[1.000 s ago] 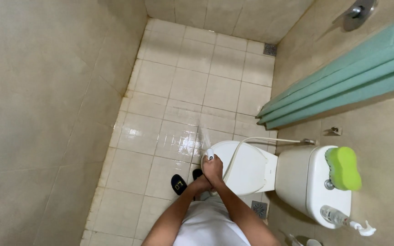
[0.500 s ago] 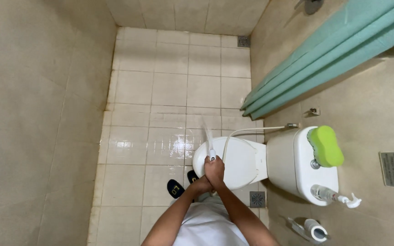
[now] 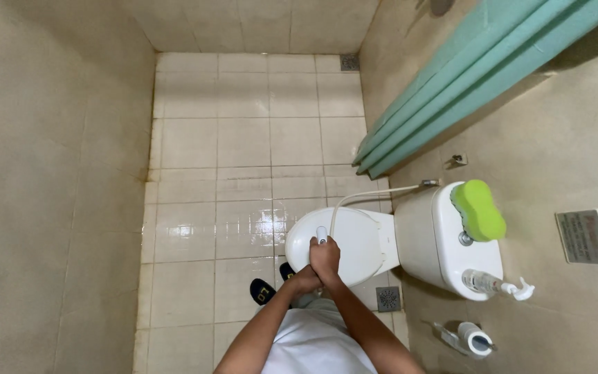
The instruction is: The person sprays water on the tiled floor of a bathroom using a handheld sprayer. They then pick up a green sponge and scrub the tiled wall near the shower area.
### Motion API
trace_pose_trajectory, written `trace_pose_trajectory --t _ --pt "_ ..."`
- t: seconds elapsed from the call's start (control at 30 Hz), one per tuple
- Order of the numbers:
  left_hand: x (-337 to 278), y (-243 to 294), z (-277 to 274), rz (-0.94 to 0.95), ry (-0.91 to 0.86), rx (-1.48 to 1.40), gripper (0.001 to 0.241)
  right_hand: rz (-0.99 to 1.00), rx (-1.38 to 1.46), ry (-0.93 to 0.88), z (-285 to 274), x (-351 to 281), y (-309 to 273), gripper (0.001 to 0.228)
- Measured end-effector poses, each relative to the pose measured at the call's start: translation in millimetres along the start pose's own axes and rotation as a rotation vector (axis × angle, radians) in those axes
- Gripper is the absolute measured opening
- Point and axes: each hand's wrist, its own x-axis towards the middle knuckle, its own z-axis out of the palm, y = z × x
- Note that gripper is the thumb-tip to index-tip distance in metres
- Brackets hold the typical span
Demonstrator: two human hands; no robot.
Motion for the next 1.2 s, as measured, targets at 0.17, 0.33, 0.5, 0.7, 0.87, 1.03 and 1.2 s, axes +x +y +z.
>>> trace_pose_trajectory --t 0.17,0.33,0.5,0.7,0.87,1.03,1.2 --pt "2 -24 -16 0.091 0.08 -0.217 0.008 -0.171 -0.073 -0.09 26 -1 -16 0.035" --pt "-24 -33 -33 0.18 0.22 -0.314 0.005 -0.267 -0.121 -0.27 49 -25 -54 0.033" --pt "-38 -61 -46 0.201 0.515 -0.445 0.005 -0.516 -0.208 -0.397 89 -45 -65 0.033" --pt "-52 -85 -44 0.301 0.69 -0.66 0.008 -0.755 -0.234 -0.538 134 -61 -52 0.033" --pt "-64 -105 -43 0.345 0.796 -0.712 0.01 -0.825 -0.291 -0.708 154 -87 -50 0.033" --pt "-81 -113 -31 0.387 0.84 -0.775 0.016 -0.856 -0.343 -0.799 161 -105 -47 0.033" --pt "-85 -116 -21 0.296 0.862 -0.855 0.013 -0.883 -0.381 -0.798 165 -111 -37 0.036"
